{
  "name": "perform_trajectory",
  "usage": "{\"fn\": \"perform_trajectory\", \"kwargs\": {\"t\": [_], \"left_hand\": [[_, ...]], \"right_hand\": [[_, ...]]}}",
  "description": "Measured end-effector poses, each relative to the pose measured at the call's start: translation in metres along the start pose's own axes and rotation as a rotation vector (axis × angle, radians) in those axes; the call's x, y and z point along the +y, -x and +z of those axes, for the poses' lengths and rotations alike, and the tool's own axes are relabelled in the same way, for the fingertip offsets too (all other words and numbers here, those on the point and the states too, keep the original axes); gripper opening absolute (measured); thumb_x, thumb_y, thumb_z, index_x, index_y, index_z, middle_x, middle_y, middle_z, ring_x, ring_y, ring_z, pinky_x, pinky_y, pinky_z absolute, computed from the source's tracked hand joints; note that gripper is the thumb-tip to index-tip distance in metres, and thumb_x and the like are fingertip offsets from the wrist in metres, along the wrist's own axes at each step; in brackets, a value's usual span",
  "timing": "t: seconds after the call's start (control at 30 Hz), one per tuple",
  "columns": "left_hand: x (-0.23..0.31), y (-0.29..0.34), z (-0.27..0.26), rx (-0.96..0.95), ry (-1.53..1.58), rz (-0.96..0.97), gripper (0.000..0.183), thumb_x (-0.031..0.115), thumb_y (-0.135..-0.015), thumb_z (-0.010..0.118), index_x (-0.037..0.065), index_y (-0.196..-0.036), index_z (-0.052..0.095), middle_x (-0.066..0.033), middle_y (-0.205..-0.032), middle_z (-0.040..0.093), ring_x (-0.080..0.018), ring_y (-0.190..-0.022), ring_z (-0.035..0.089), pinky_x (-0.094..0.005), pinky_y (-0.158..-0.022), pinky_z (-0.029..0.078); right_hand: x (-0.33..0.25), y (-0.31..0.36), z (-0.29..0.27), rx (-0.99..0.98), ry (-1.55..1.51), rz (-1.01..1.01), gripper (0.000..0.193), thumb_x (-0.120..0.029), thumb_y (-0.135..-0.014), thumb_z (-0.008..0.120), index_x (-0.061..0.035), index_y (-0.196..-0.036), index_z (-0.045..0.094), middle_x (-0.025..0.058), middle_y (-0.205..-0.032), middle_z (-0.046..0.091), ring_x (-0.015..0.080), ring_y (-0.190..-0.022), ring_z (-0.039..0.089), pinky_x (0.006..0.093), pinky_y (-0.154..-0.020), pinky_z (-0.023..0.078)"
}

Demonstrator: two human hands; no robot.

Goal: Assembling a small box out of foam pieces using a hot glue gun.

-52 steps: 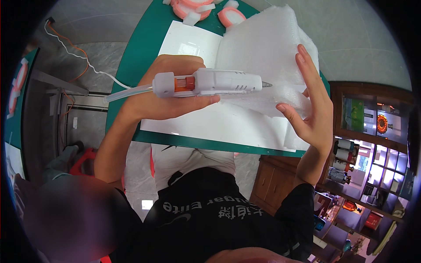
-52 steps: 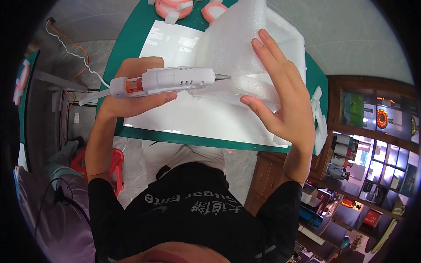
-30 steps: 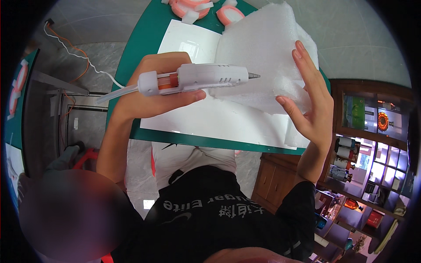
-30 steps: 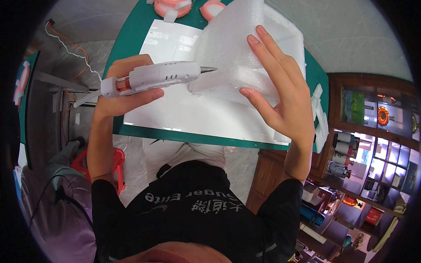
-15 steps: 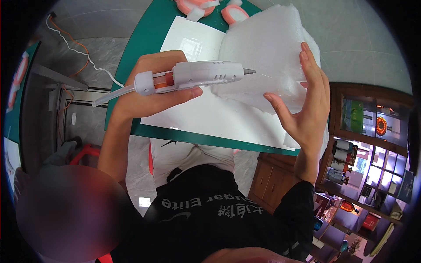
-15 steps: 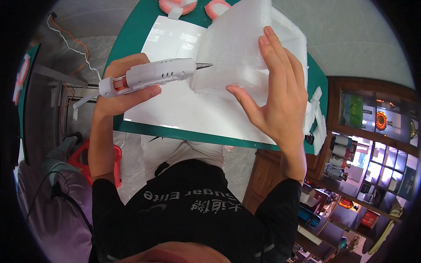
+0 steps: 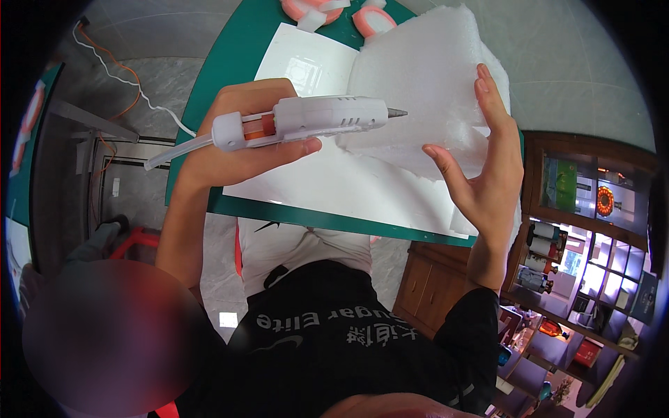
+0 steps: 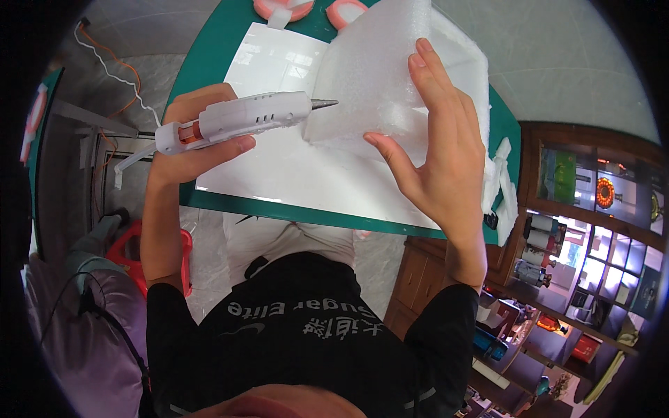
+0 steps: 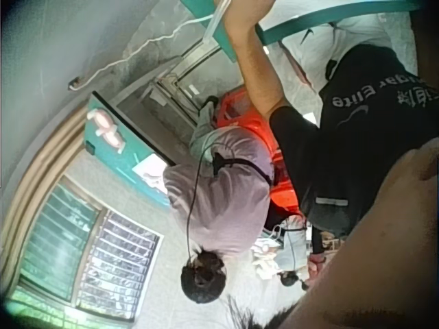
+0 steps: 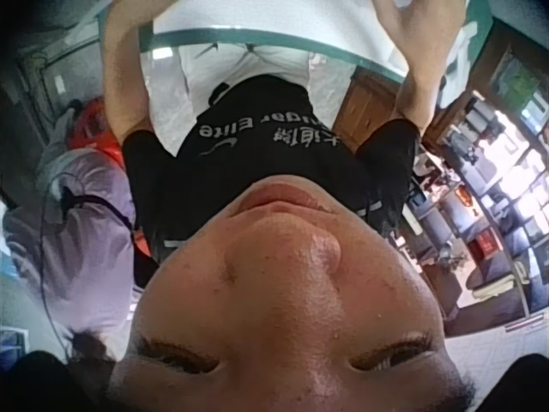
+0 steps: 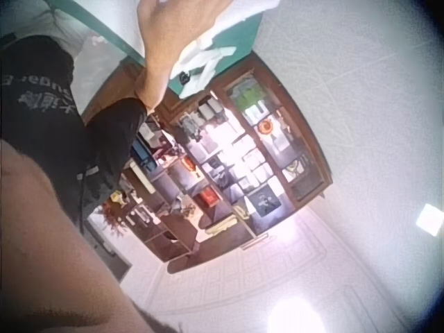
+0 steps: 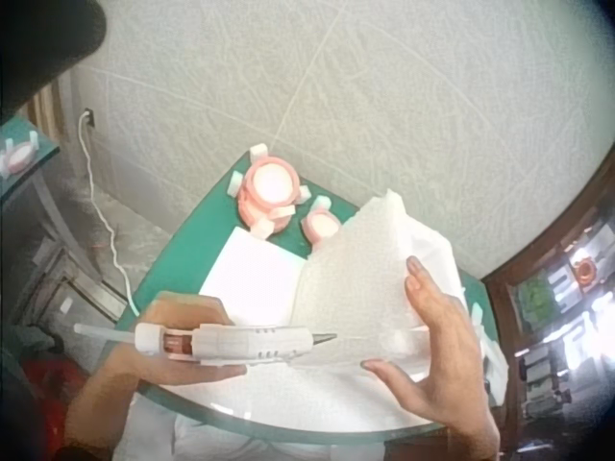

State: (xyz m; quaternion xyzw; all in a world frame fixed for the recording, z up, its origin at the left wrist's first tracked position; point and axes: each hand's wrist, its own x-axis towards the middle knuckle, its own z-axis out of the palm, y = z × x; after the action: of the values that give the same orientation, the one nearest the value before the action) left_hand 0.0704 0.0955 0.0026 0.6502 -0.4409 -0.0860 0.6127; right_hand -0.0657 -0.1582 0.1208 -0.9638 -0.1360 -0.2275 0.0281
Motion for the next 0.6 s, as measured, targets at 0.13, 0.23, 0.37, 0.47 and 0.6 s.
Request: {"fn": "perform_trajectory", "kwargs": {"t": [0.13,0.23,0.37,0.47,0.6], "left_hand": [[0.0007,0.0010,0.0002,0.006,-0.001,0.002,0.022,0.010,-0.071,0.084,0.001,-0.081,0.066,-0.0038,-0.075,0.060,-0.0125,-0.064,0.055,-0.0283,-0.057,0.039],[0.0007,0.0017,0.0014,0.002,-0.005,0.005,0.022,0.010,-0.071,0.084,0.001,-0.081,0.066,-0.0038,-0.075,0.060,-0.0123,-0.064,0.055,-0.0284,-0.056,0.039],[0.0021,0.0020,0.0020,0.005,0.026,-0.015,0.022,0.010,-0.071,0.083,0.002,-0.080,0.065,-0.0037,-0.075,0.060,-0.0120,-0.064,0.054,-0.0283,-0.057,0.039],[0.0024,0.0019,0.0023,-0.002,0.003,-0.003,0.023,0.014,-0.074,0.084,0.002,-0.081,0.065,-0.0043,-0.074,0.060,-0.0121,-0.063,0.054,-0.0281,-0.056,0.040],[0.0012,0.0017,0.0052,-0.010,0.003,-0.003,0.026,0.019,-0.076,0.085,0.001,-0.082,0.067,-0.0055,-0.073,0.061,-0.0123,-0.063,0.056,-0.0280,-0.055,0.042]], "right_hand": [[0.0000,0.0009,0.0013,0.009,-0.003,0.005,0.083,-0.019,-0.070,0.088,-0.0037,-0.143,0.049,0.0168,-0.149,0.051,0.0347,-0.119,0.060,0.0387,-0.099,0.048],[-0.0003,0.0015,0.0016,0.006,0.018,0.001,0.083,-0.019,-0.070,0.088,-0.0028,-0.142,0.050,0.0166,-0.149,0.052,0.0346,-0.117,0.060,0.0385,-0.099,0.048],[-0.0010,0.0022,0.0006,0.007,0.037,-0.001,0.082,-0.019,-0.070,0.088,-0.0019,-0.141,0.051,0.0164,-0.148,0.052,0.0340,-0.114,0.060,0.0381,-0.098,0.048],[-0.0011,0.0028,0.0012,0.010,0.042,0.011,0.081,-0.018,-0.069,0.088,-0.0014,-0.140,0.052,0.0153,-0.148,0.053,0.0330,-0.110,0.059,0.0375,-0.096,0.048],[0.0000,0.0039,0.0011,0.020,0.056,0.002,0.081,-0.018,-0.069,0.088,-0.0012,-0.139,0.052,0.0136,-0.148,0.054,0.0321,-0.106,0.058,0.0369,-0.094,0.048]]}}
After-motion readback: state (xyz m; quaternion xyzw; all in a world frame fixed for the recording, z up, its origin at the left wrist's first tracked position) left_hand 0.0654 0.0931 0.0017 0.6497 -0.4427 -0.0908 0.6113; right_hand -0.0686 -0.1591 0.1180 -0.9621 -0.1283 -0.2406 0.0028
